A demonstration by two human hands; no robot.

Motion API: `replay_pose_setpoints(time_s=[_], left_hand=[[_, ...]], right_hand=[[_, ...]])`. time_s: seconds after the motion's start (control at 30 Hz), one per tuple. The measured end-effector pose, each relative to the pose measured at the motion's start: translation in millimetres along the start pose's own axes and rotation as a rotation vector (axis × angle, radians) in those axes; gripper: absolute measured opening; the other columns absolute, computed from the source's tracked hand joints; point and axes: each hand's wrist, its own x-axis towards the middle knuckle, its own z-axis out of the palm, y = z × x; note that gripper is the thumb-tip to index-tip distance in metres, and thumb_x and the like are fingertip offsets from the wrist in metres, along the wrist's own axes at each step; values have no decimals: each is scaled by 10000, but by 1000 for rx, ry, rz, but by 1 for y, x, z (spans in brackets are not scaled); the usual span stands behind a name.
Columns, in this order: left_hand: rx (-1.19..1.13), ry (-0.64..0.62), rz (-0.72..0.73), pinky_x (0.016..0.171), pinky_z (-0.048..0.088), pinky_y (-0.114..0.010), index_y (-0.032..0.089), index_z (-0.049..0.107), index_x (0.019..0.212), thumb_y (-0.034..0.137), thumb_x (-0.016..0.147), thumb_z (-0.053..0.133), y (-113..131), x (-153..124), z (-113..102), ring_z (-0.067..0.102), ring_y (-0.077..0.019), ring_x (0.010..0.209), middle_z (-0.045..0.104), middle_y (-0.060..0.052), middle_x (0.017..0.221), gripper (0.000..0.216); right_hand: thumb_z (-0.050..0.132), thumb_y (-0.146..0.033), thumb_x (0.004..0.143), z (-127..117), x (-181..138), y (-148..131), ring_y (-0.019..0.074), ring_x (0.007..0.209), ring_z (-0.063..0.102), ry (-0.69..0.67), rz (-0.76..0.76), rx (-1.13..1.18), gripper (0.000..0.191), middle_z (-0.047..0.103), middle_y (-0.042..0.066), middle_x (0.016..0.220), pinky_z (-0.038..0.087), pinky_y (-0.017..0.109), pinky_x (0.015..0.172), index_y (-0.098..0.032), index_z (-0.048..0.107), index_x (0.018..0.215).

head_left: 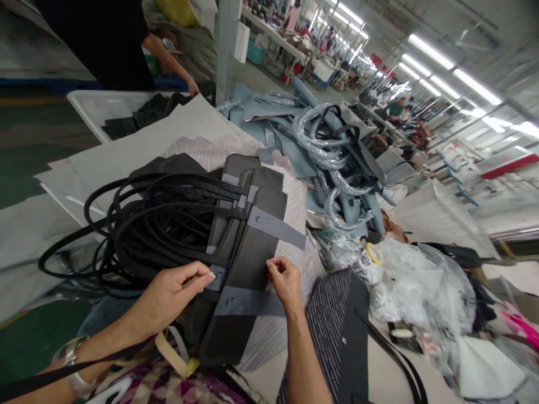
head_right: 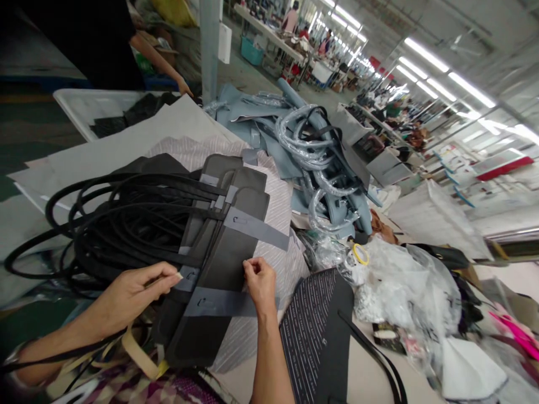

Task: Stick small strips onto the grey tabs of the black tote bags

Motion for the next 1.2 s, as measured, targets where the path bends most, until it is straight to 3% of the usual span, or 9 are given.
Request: replay_pose_setpoints(time_s=[0.2, 0.3, 0.4, 0.5, 0.63, 0.73, 0.9, 1.03, 1.2], left_hand=[[-112, 10, -16, 600, 438, -201, 198, 686, 813, 551, 897, 574, -6, -3, -1, 528, -133, 618, 584, 28, 673, 380], [-180, 9, -17, 593, 456, -202, 192, 690, 810, 526, 881, 599, 0, -11, -9, 555, -137, 620, 608, 15, 680, 353], [-224, 26, -23, 561, 439, -189, 181, 672, 765, 516, 864, 631, 8, -22, -21, 544, -126, 603, 601, 13, 658, 351], [-240, 56, -38, 481, 393, -179, 178, 621, 703, 547, 855, 632, 17, -34, -33, 478, -107, 535, 570, 23, 621, 399], [-155, 75, 10, 428, 356, -180, 187, 580, 642, 581, 879, 588, 22, -48, -44, 410, -99, 476, 520, 38, 555, 460], [-67, 76, 99, 465, 398, -187, 189, 598, 636, 569, 918, 539, 18, -56, -48, 447, -111, 503, 543, 28, 565, 477], [-37, -3, 330, 578, 465, -188, 192, 583, 648, 465, 964, 526, 16, -63, -45, 565, -129, 604, 600, 12, 664, 421], [-19, -5, 494, 642, 475, -179, 202, 597, 657, 452, 970, 547, 12, -60, -33, 598, -129, 657, 635, 4, 745, 404], [-12, -86, 523, 628, 457, -190, 205, 589, 683, 579, 966, 542, 0, -50, -13, 544, -122, 628, 601, 12, 731, 471]], right_hand=[[798, -534, 622, -9, 14, 12, 157, 365, 527, 65, 98, -63, 457, 564, -71, 486, 423, 253, 349, -229, 517, 814], [759, -585, 677, -12, 2, 10, 152, 418, 540, 104, 78, -71, 450, 566, -56, 523, 471, 271, 416, -227, 511, 794], [705, -481, 816, 5, -36, 1, 189, 752, 659, 99, -247, -207, 293, 680, 37, 809, 575, 338, 727, -203, 637, 881], [728, -326, 851, 42, -82, -6, 269, 1177, 585, -41, -682, -488, 283, 649, 119, 1237, 506, 464, 1021, -226, 688, 1112], [736, -164, 830, 86, -108, -4, 322, 1270, 511, -21, -810, -700, 285, 602, 153, 1329, 477, 542, 1068, -192, 677, 1107], [621, -110, 897, 88, -107, -4, 290, 1234, 549, 41, -864, -693, 184, 655, 141, 1232, 499, 512, 1058, -181, 673, 1058], [415, -208, 1020, 18, -120, -22, 232, 1152, 654, 323, -813, -541, 259, 703, 140, 1199, 540, 403, 986, -187, 668, 1075], [451, -502, 990, -85, -147, -19, 259, 1068, 696, 654, -398, -467, 400, 751, 120, 1121, 531, 368, 924, -201, 687, 1111], [533, -712, 786, -216, -192, 43, 318, 964, 713, 928, 59, -389, 563, 776, 109, 937, 558, 390, 799, -210, 708, 973]])
